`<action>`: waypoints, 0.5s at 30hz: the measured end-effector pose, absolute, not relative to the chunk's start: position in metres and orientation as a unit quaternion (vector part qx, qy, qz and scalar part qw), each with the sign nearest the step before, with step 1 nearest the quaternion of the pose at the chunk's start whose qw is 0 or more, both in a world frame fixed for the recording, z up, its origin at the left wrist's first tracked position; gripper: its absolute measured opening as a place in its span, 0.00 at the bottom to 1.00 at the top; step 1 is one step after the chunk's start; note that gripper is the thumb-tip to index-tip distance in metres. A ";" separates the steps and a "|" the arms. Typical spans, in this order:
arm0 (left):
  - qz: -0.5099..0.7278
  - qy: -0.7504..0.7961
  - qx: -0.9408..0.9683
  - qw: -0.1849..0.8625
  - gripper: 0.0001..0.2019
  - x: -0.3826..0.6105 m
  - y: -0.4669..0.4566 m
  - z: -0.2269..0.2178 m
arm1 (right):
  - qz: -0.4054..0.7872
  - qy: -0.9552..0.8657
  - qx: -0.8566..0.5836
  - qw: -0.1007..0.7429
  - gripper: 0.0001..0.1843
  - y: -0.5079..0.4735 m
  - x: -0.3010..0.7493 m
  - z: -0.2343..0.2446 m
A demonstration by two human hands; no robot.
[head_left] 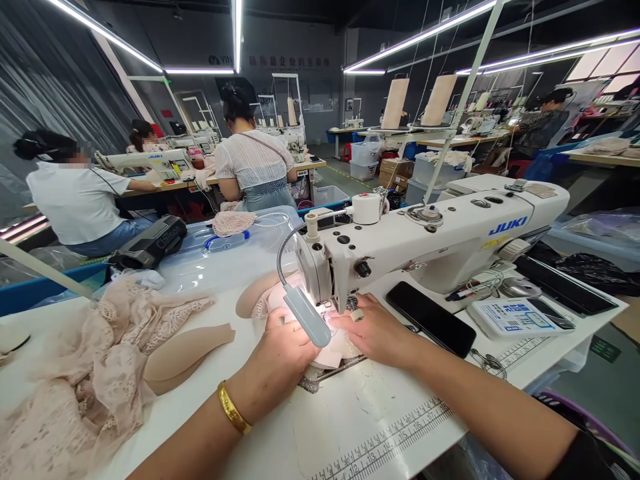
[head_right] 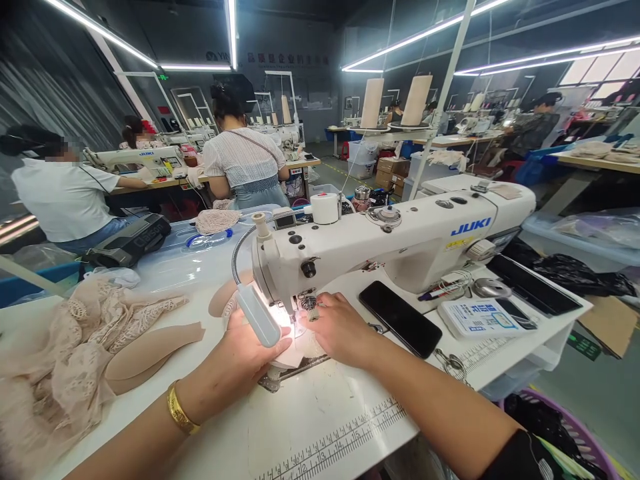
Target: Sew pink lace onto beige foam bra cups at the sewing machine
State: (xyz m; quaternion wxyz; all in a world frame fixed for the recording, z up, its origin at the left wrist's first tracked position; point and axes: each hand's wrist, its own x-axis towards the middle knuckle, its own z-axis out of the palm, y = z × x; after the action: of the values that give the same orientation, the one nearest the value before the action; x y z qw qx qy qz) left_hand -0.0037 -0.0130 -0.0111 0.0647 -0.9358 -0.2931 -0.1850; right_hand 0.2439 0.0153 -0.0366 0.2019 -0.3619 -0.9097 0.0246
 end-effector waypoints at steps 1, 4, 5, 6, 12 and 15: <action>-0.184 -0.293 -0.936 0.066 0.20 -0.004 -0.013 -0.012 | 0.027 -0.909 -0.363 0.201 0.24 0.015 0.244 -0.036; -0.173 -0.299 -0.936 0.066 0.22 -0.004 -0.012 -0.014 | 0.034 -0.909 -0.367 0.196 0.25 0.015 0.244 -0.035; -0.172 -0.301 -0.936 0.067 0.22 -0.004 -0.012 -0.015 | 0.035 -0.909 -0.367 0.194 0.25 0.015 0.244 -0.034; -0.171 -0.303 -0.935 0.067 0.22 -0.004 -0.012 -0.015 | 0.035 -0.910 -0.366 0.192 0.25 0.015 0.244 -0.034; -0.142 -0.320 -0.934 0.071 0.21 -0.002 -0.013 -0.016 | 0.040 -0.909 -0.365 0.195 0.24 0.015 0.245 -0.035; -0.149 -0.317 -0.934 0.076 0.22 -0.001 -0.014 -0.014 | 0.047 -0.907 -0.367 0.200 0.24 0.014 0.245 -0.036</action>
State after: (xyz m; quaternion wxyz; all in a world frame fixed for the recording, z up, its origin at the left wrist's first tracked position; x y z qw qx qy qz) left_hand -0.0009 -0.0143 -0.0140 0.0764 -0.9335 -0.3171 -0.1487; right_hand 0.2453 0.0140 -0.0360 0.1997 -0.3671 -0.9073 0.0469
